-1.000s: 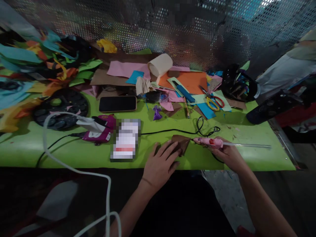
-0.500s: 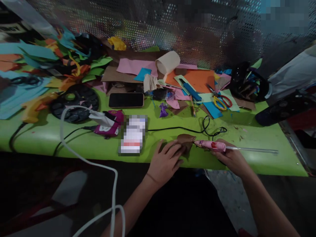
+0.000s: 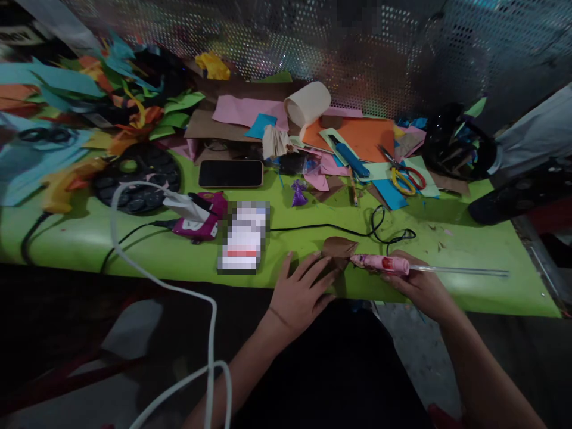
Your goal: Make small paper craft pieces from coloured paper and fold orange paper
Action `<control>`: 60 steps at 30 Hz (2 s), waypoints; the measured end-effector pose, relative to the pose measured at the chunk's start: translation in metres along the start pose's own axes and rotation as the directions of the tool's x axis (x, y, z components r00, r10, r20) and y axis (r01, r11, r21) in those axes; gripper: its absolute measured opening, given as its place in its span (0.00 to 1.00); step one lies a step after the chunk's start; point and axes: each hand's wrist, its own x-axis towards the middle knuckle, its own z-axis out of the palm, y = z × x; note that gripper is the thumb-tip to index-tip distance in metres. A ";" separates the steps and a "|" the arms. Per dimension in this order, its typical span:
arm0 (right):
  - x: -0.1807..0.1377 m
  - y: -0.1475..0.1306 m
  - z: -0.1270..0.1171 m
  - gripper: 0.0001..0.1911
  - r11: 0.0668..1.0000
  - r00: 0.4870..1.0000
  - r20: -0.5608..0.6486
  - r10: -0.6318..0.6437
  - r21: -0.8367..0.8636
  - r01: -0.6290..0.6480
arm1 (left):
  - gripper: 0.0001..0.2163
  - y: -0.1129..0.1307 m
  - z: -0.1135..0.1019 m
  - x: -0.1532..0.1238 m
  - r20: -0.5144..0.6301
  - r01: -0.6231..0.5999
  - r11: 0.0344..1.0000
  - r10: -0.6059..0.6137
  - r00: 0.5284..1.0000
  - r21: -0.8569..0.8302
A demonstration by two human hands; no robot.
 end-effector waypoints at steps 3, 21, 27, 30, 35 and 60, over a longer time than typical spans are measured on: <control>-0.001 0.003 -0.001 0.15 1.000 0.999 -0.035 0.019 -0.016 -0.020 | 0.19 0.000 0.000 0.000 -0.005 0.008 1.000 -0.008 1.000 0.006; -0.002 0.003 -0.001 0.14 0.998 0.998 -0.058 -0.006 -0.059 0.003 | 0.18 0.002 0.000 0.001 -0.007 0.028 1.000 -0.028 1.000 -0.014; -0.003 -0.001 0.003 0.15 0.999 1.000 -0.018 -0.016 -0.045 0.015 | 0.19 0.002 0.001 0.000 -0.019 0.017 1.000 -0.017 1.000 0.004; -0.004 0.000 0.004 0.14 0.999 1.000 -0.016 -0.020 -0.044 0.020 | 0.19 0.002 0.001 0.000 -0.026 0.012 1.000 -0.012 1.000 0.011; -0.005 0.001 0.004 0.13 0.999 1.000 -0.007 -0.028 -0.022 0.027 | 0.19 0.002 0.000 0.000 -0.013 0.007 1.000 -0.007 1.000 0.005; -0.005 -0.014 0.013 0.14 0.998 0.997 0.036 -0.067 -0.019 0.068 | 0.17 0.001 0.004 -0.004 -0.021 0.004 1.000 -0.005 1.000 -0.025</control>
